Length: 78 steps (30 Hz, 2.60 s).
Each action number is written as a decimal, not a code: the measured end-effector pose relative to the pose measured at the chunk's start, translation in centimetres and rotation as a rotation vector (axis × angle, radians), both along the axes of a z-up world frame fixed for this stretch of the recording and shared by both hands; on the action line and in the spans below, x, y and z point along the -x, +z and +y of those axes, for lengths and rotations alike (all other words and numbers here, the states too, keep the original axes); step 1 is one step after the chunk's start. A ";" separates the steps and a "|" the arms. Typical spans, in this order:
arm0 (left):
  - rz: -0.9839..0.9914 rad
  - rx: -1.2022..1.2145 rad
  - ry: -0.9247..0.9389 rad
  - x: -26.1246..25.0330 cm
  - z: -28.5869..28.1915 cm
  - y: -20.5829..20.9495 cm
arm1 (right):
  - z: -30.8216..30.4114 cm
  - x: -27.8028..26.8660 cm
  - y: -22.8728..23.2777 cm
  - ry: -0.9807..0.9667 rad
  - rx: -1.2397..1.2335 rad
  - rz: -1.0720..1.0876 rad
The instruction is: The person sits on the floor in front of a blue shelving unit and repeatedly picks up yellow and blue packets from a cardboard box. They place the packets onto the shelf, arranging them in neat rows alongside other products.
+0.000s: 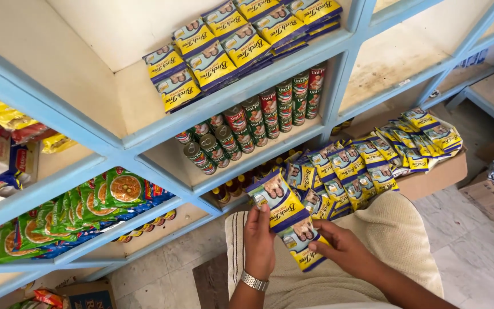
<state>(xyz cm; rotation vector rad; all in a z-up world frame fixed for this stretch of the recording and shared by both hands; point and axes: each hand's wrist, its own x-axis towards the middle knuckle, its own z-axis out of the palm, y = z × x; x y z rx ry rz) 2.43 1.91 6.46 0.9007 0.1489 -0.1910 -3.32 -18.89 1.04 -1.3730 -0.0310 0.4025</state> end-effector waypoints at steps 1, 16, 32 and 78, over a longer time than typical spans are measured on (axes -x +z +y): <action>-0.004 0.000 -0.002 -0.1 0.2 -0.9 | 0.1 0.1 -0.2 -0.002 0.000 -0.004; 0.081 -0.177 -0.256 0.0 1.1 1.0 | 0.4 -0.4 -1.8 -0.067 0.005 0.010; -0.446 -0.301 0.020 -8.9 4.6 7.8 | 3.2 -8.6 10.3 -0.158 0.177 -0.465; -0.507 -1.351 0.030 -37.4 15.8 15.4 | 11.6 -33.5 24.3 -0.172 1.446 -0.959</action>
